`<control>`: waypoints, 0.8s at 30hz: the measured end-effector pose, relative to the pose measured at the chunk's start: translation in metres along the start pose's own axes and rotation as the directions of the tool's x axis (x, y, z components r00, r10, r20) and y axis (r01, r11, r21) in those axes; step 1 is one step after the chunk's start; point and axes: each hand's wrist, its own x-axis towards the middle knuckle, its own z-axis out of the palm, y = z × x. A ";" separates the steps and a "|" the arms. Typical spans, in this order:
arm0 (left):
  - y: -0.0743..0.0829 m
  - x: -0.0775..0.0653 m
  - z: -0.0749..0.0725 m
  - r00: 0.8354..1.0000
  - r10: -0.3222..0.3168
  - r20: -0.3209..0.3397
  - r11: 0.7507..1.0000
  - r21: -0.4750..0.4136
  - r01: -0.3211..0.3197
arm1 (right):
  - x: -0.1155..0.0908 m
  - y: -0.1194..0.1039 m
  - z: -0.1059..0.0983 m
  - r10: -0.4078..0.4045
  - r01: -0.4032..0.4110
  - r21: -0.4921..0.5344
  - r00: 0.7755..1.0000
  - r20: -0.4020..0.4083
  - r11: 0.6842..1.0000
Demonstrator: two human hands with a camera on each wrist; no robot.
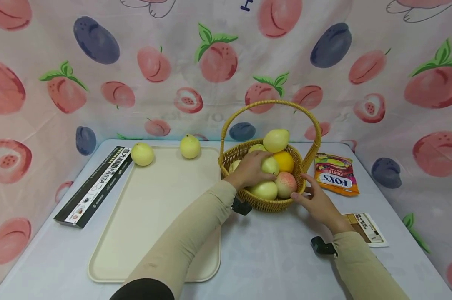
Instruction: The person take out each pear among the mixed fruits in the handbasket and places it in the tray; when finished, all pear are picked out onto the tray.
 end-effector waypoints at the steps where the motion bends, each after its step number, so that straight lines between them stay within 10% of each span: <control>1: 0.000 0.000 0.000 1.000 0.005 0.002 1.000 0.003 -0.005 | 0.000 0.000 0.000 -0.002 0.002 0.000 1.000 -0.001 1.000; 24: -0.006 -0.009 -0.002 0.991 0.045 -0.129 0.961 -0.267 -0.079 | -0.002 -0.004 -0.001 -0.005 0.005 0.014 1.000 0.009 1.000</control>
